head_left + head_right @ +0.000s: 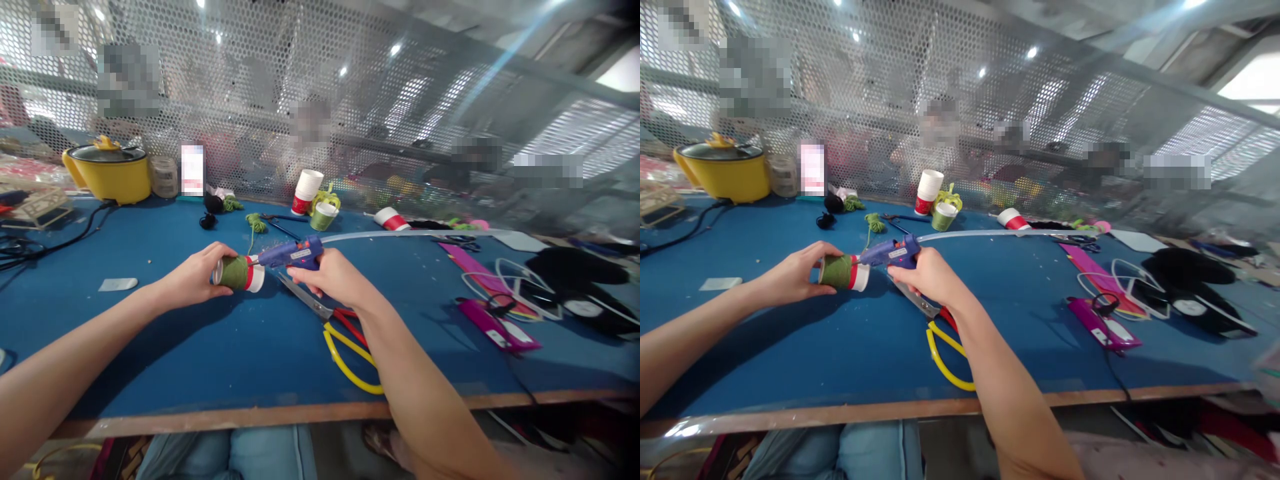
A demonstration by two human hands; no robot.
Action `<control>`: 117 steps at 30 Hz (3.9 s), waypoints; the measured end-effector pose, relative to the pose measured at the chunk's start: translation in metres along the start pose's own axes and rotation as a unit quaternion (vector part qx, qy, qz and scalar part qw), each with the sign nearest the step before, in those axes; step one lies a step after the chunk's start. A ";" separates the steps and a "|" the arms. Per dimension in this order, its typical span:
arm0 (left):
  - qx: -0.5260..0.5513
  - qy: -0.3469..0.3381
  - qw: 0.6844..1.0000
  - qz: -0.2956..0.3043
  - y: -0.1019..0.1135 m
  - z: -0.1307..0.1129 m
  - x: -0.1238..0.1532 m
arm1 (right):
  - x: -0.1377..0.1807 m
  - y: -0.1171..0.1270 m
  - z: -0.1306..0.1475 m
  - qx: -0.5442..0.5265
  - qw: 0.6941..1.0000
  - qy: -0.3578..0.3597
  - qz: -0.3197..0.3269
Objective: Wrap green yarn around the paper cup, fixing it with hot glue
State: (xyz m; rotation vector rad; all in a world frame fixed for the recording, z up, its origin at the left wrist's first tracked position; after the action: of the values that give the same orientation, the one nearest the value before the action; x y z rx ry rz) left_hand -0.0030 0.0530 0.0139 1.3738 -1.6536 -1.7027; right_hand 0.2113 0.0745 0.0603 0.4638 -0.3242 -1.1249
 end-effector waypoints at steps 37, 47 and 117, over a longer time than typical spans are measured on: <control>-0.008 -0.074 0.997 -0.008 0.000 -0.009 0.003 | -0.005 -0.001 -0.004 0.001 1.000 0.009 -0.016; -0.003 -0.047 0.999 0.001 -0.003 -0.005 0.002 | 0.000 0.000 0.001 0.005 1.000 0.006 -0.008; -0.030 -0.043 0.999 0.001 0.000 -0.006 0.003 | -0.004 -0.004 -0.002 -0.013 1.000 0.017 -0.018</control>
State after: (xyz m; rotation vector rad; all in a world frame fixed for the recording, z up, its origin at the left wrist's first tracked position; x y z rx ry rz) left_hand 0.0008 0.0474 0.0137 1.2870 -1.6358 -1.8180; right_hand 0.2077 0.0771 0.0562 0.4675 -0.2714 -1.1536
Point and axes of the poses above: each hand's wrist, its own x-axis away from the middle knuckle, its own y-axis out of the back of the hand, z = x × y, the point moved 4 cm from there along -x, towards the middle knuckle, and after that the axes turned 15 degrees about -x, right-handed, at the moved point
